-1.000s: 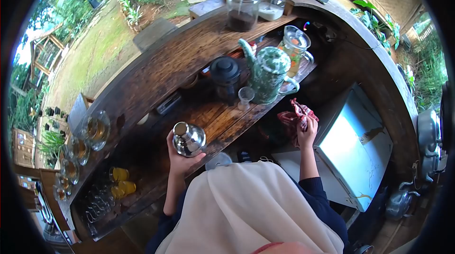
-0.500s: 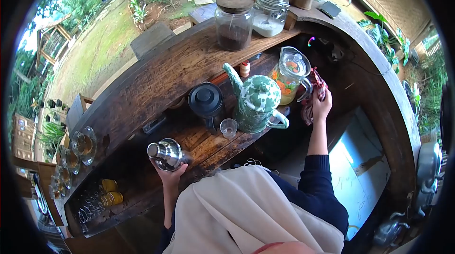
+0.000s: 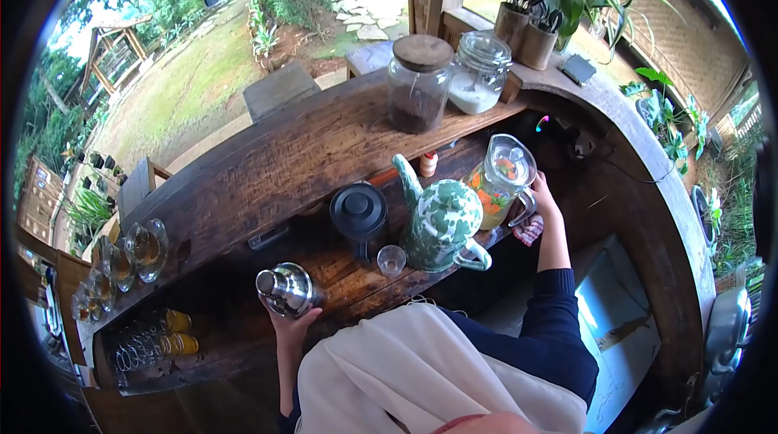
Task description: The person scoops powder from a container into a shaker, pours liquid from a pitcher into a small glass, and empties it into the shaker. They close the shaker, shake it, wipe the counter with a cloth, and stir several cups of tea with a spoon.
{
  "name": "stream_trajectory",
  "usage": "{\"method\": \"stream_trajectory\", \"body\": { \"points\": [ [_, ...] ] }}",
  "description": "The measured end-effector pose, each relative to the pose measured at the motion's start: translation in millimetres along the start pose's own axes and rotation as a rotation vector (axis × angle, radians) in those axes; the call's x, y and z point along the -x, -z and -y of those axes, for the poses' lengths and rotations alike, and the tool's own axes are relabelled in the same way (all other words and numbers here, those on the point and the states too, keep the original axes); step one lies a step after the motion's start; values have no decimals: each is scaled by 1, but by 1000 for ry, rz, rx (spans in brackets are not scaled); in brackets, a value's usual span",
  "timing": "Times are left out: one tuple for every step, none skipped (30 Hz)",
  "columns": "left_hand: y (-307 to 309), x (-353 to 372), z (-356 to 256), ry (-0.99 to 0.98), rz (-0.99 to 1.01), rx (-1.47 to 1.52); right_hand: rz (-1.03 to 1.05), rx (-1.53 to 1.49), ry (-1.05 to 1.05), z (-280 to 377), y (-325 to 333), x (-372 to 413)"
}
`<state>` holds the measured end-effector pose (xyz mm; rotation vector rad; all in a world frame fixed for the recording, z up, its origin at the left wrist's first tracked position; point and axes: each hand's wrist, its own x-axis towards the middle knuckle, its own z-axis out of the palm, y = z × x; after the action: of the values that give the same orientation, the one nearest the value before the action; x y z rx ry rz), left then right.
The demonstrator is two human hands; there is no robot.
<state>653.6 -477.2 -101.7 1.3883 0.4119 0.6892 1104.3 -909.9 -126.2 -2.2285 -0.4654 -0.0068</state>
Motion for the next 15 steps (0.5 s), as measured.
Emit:
{"method": "stream_trajectory", "body": {
  "points": [
    [2, 0, 1, 23, 3, -27, 19, 79, -45, 18, 10, -3],
    [2, 1, -3, 52, 18, -70, 57, 42, -72, 55, 24, -4],
    [5, 2, -2, 42, 22, -59, 96, 7, -98, 82, 37, -9],
    [9, 4, 0, 87, 60, -142, -61, 30, 8, 70, 43, -26],
    [13, 7, 2, 132, 99, -227, -181, 134, 126, 99, 58, -31],
    [15, 10, 2, 103, 98, -266, -315, 81, 150, 112, 68, -44],
    [14, 13, 1, 96, 103, -258, -446, 68, 244, 135, 80, -55],
    [13, 17, -3, 46, 68, -302, -512, 20, 248, 147, 91, -69],
    [13, 21, -7, -5, 33, -347, -584, 84, 225, 159, 102, -83],
    [14, 23, -12, -23, 43, -393, -655, 89, 311, 168, 109, -98],
    [13, 23, -15, -29, 46, -389, -669, 108, 286, 194, 114, -101],
    [12, 23, -18, -107, 20, -387, -681, 126, 260, 219, 118, -103],
    [11, 24, -21, -184, -7, -383, -685, 127, 263, 223, 121, -117],
    [11, 25, -24, -187, -8, -379, -716, 212, 284, 225, 123, -134],
    [10, 27, -28, -181, -27, -364, -744, 296, 306, 226, 124, -149]
  ]
}}
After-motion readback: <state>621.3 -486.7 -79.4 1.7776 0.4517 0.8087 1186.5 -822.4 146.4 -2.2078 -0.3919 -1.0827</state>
